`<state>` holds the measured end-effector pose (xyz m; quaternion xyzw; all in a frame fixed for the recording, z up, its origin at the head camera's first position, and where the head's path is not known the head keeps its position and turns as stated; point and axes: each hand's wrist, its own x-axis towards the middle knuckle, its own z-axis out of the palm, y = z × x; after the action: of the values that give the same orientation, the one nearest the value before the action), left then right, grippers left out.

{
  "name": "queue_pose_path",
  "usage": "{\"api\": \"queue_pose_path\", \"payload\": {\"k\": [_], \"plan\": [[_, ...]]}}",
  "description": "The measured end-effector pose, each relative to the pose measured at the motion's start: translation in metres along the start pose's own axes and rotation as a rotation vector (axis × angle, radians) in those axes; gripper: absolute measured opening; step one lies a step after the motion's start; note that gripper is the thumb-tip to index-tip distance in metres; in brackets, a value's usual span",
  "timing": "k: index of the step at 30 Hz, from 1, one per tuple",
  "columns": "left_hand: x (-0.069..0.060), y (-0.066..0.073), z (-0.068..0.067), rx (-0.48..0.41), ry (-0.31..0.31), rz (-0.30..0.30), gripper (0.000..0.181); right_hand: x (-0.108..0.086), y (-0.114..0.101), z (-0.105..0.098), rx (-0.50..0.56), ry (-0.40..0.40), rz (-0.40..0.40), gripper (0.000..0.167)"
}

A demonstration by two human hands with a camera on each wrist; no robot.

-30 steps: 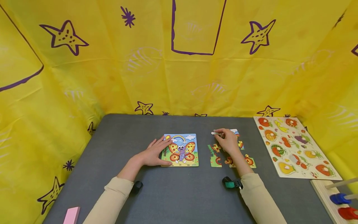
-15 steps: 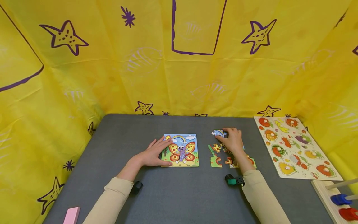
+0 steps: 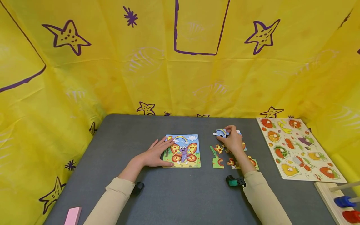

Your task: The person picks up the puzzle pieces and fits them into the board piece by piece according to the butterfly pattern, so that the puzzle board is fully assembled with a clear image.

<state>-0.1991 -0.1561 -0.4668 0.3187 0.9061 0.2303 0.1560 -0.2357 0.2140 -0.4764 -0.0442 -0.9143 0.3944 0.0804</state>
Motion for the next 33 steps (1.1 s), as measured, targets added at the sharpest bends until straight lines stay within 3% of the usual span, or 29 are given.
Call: {"api": "queue_pose_path", "payload": {"k": [8, 13, 22, 33], "plan": [[0.001, -0.002, 0.002, -0.003, -0.006, -0.014, 0.097, -0.006, -0.008, 0.009, 0.154, 0.055, 0.032, 0.030], [0.001, -0.003, 0.002, -0.008, 0.001, -0.002, 0.096, -0.011, -0.023, 0.017, 0.203, -0.005, 0.055, 0.029], [0.000, -0.001, 0.002, -0.009, 0.020, -0.001, 0.096, -0.022, -0.055, 0.039, 0.268, -0.079, 0.012, 0.028], [0.000, 0.000, 0.001, -0.005, 0.014, -0.012, 0.096, -0.030, -0.078, 0.071, 0.250, -0.140, -0.064, 0.022]]}}
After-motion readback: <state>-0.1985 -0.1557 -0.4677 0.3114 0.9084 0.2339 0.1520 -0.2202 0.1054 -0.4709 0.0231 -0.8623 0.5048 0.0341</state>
